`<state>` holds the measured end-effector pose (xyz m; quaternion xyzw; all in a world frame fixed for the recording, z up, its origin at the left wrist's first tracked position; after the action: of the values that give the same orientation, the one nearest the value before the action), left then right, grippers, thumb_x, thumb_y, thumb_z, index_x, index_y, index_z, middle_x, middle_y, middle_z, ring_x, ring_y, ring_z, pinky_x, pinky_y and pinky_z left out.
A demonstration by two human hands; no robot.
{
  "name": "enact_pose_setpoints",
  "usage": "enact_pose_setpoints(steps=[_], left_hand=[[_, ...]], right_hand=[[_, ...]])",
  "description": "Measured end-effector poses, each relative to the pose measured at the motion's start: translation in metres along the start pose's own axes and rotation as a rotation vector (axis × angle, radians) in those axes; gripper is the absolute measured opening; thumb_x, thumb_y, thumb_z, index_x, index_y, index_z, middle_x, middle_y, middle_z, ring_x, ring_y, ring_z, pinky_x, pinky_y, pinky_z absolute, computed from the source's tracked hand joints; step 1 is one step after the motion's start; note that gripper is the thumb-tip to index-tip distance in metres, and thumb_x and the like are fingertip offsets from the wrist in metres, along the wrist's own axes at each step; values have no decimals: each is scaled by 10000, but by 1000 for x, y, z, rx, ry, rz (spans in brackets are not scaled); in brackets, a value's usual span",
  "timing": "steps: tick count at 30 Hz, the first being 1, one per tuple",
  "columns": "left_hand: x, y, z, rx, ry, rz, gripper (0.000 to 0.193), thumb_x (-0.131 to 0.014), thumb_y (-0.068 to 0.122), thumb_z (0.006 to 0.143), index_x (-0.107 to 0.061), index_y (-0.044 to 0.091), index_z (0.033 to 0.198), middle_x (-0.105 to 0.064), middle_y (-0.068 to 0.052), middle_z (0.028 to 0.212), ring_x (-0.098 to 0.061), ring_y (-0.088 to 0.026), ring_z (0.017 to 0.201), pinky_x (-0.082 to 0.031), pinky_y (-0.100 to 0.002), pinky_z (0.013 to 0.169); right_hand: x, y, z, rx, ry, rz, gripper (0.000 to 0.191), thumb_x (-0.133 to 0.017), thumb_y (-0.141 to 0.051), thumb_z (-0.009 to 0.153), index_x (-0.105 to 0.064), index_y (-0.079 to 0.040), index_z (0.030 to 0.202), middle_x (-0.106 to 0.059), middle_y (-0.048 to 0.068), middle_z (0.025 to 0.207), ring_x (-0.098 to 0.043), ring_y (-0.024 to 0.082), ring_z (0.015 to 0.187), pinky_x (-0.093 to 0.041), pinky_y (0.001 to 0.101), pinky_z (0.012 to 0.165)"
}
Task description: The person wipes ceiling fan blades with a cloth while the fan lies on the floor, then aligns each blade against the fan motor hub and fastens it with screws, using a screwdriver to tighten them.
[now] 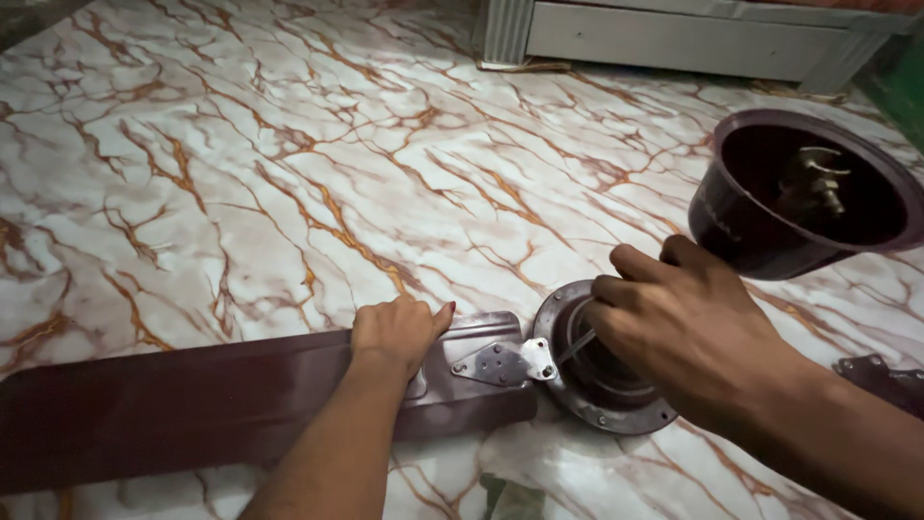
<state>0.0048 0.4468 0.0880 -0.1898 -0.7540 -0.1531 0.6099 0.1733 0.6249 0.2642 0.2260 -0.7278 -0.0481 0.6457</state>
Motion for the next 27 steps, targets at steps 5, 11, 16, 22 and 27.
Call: enact_pose_setpoints(steps=[5,11,16,22,27], left_hand=[[1,0,2,-21,-7,30,673,-352,627,1040,-782,127,907,-763,-99,983,-760,-287,940,-597,-446,747],[3,0,0,-33,-36,46,654,-334,611,1052,-768,134,940,-762,-92,991,-760,-282,950,-599,-441,746],[-2,-1,2,-18,-41,27,664,-338,620,1059,-782,135,965,-753,-93,1037,-749,-277,984,-589,-435,780],[-14,3,5,-91,-24,103,420,-363,534,1058,-688,314,1205,-745,-61,1075,-751,-294,996,-607,-483,761],[-13,3,2,-47,-25,44,593,-355,589,1050,-755,153,1069,-749,-115,1072,-743,-319,1008,-600,-484,796]], right_hand=[[-2,0,11,85,116,-57,168,-659,-215,765,-691,-129,905,-716,-10,1169,-586,219,1153,-497,446,885],[-10,-3,17,35,-23,-51,192,-656,-166,790,-695,-114,970,-701,-3,1149,-576,226,1162,-499,433,908],[-10,-7,19,55,-104,-77,164,-638,-208,849,-693,-95,955,-692,12,1119,-559,220,1195,-477,448,937],[1,-12,16,67,65,-55,261,-650,-167,746,-730,-157,994,-709,-22,1078,-582,220,1142,-481,420,855],[0,-17,11,70,34,-121,277,-651,-180,750,-720,-166,1017,-703,-27,1066,-576,209,1158,-472,410,858]])
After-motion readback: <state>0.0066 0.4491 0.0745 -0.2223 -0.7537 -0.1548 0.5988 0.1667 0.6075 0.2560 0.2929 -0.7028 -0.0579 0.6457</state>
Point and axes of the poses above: each hand's wrist, its own z-axis towards the middle knuckle, its own x-axis out of the back of the hand, y = z × x, the point moved 4 cm from there along z, towards the middle knuckle
